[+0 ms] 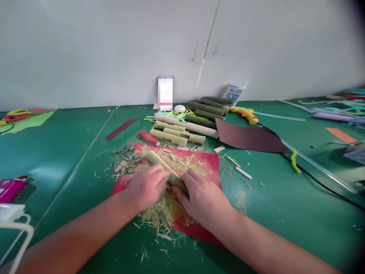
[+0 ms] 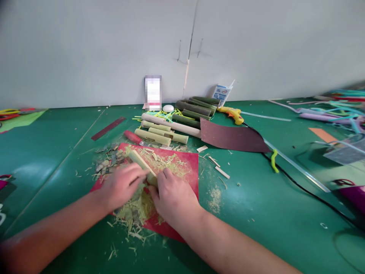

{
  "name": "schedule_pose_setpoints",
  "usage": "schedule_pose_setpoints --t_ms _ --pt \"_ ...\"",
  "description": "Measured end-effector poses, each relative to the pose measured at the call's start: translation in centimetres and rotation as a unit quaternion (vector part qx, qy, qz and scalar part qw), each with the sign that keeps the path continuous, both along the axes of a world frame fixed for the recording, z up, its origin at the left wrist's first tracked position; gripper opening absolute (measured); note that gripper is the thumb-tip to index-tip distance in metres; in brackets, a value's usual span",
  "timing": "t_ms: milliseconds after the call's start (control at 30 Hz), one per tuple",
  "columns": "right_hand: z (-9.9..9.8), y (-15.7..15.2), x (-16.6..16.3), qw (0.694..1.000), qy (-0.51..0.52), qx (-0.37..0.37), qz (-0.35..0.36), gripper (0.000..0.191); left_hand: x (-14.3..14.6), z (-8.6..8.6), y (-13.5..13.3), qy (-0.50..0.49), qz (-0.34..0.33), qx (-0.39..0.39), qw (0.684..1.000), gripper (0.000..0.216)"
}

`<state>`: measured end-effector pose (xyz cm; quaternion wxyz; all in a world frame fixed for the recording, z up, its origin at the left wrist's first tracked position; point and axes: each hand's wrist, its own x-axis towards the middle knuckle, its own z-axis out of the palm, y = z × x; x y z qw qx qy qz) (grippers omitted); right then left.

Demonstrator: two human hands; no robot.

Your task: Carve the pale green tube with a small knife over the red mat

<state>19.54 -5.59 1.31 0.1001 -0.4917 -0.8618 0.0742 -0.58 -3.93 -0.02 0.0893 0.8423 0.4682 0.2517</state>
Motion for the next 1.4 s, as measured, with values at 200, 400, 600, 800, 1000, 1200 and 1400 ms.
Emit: schedule_pose_setpoints --t_ms 200,400,600,800,1000,1200,1400 --pt "0.2 -0.1 0.0 1.000 0.001 -0.001 -0.009 0.018 -0.2 -0.1 0.2 -0.015 0.056 0.050 0.997 0.022" --pt "0.2 -0.2 0.0 1.000 -0.005 0.007 -0.005 0.017 -0.7 -0.4 0.6 -0.018 0.024 0.025 0.999 0.022" --pt "0.2 -0.2 0.0 1.000 -0.009 0.000 -0.004 0.017 0.5 0.2 -0.4 0.010 -0.010 -0.002 1.000 0.023" --pt "0.3 -0.2 0.1 1.000 -0.013 0.005 -0.003 0.021 -1.3 -0.1 0.9 -0.041 0.047 0.044 0.997 0.021" --pt "0.7 -0.4 0.2 1.000 -0.028 0.005 0.009 0.020 -2.7 -0.4 2.7 -0.072 0.068 0.056 0.994 0.020" --pt "0.5 -0.5 0.1 0.999 -0.031 -0.010 0.004 0.015 -0.5 -0.1 0.8 -0.056 0.022 0.021 0.998 0.021" --pt "0.3 -0.6 0.0 1.000 -0.025 -0.006 0.007 0.016 0.0 0.0 0.2 -0.035 0.020 0.025 0.999 0.021"
